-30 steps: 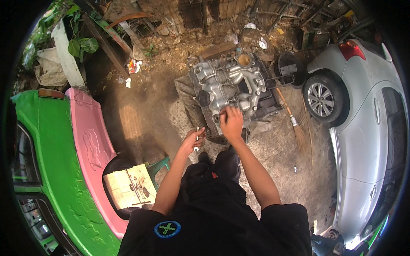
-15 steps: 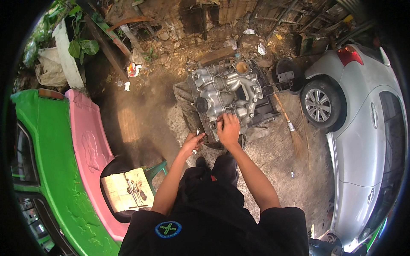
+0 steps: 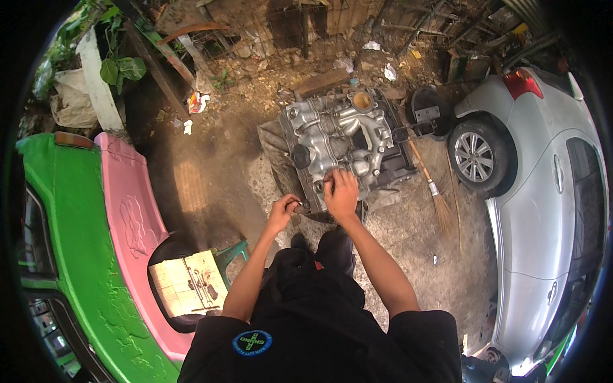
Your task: The person uses a wrench to tighten bolts on a car engine block placed on a cloth on the ground. The hands repeatedly turn the wrench on different bolt locations while stabilizing the engine with the other hand.
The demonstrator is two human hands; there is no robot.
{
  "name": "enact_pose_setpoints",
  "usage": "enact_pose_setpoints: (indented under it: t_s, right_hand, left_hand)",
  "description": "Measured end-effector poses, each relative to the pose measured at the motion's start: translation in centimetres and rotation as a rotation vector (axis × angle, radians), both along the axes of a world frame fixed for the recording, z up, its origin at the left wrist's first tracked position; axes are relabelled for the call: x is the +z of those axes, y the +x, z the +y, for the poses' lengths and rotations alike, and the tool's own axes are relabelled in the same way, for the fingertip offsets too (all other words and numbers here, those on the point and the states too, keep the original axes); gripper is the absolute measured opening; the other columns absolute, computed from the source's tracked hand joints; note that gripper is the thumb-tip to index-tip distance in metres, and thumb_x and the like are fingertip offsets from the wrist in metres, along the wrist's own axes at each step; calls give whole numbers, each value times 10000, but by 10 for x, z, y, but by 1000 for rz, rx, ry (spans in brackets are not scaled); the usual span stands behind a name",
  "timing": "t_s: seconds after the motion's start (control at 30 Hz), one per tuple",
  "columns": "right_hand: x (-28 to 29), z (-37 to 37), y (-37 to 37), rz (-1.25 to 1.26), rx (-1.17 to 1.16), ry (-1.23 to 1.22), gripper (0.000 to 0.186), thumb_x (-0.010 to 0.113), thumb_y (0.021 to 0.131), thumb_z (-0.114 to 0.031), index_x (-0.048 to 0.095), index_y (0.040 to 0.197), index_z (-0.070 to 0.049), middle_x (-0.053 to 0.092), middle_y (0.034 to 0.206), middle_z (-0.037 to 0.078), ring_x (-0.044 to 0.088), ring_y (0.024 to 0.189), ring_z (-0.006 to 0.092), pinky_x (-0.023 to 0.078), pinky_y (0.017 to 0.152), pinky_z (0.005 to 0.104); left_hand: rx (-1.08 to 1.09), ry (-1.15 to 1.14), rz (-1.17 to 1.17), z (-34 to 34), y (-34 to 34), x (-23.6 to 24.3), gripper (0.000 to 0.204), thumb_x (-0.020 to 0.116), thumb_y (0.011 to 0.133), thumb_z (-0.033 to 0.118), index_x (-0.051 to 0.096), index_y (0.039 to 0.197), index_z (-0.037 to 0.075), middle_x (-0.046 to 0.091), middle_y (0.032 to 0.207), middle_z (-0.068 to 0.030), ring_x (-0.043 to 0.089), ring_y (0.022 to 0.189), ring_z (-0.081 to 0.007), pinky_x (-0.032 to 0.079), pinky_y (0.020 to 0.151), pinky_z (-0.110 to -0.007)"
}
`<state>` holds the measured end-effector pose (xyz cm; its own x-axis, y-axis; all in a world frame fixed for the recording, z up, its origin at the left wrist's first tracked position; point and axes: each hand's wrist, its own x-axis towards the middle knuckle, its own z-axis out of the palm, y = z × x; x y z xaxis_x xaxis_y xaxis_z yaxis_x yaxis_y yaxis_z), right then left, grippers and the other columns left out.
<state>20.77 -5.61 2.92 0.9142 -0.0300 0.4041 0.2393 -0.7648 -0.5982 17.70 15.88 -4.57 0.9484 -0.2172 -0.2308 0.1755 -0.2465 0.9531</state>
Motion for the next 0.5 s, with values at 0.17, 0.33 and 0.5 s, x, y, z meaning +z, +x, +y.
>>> enact_pose_setpoints:
  t_s: [0.17, 0.33, 0.5]
  right_hand:
    - [-1, 0, 0, -5, 0, -2, 43, 615, 847, -90, 622, 887, -76, 610, 911, 122, 578, 914, 350, 446, 840, 473]
    - [-1, 1, 0, 20, -11, -6, 48, 611, 851, -93, 619, 891, -68, 606, 913, 130, 576, 922, 358, 447, 847, 478]
    - [-1, -1, -1, 24, 3, -9, 55, 606, 852, -99, 614, 896, -67, 604, 914, 133, 575, 923, 363, 445, 852, 485]
  left_hand:
    - [-206, 174, -253, 8, 24, 11, 40, 622, 958, 8, 661, 952, 8, 648, 778, -89, 608, 852, -238, 462, 896, -409]
    - [-383, 230, -477, 8, 44, 25, 39, 665, 864, -35, 651, 887, -7, 659, 840, -107, 590, 945, -293, 464, 902, -438]
    - [-468, 250, -544, 6, 50, 25, 122, 682, 823, -70, 649, 929, -19, 643, 876, -134, 588, 966, -314, 469, 878, -437]
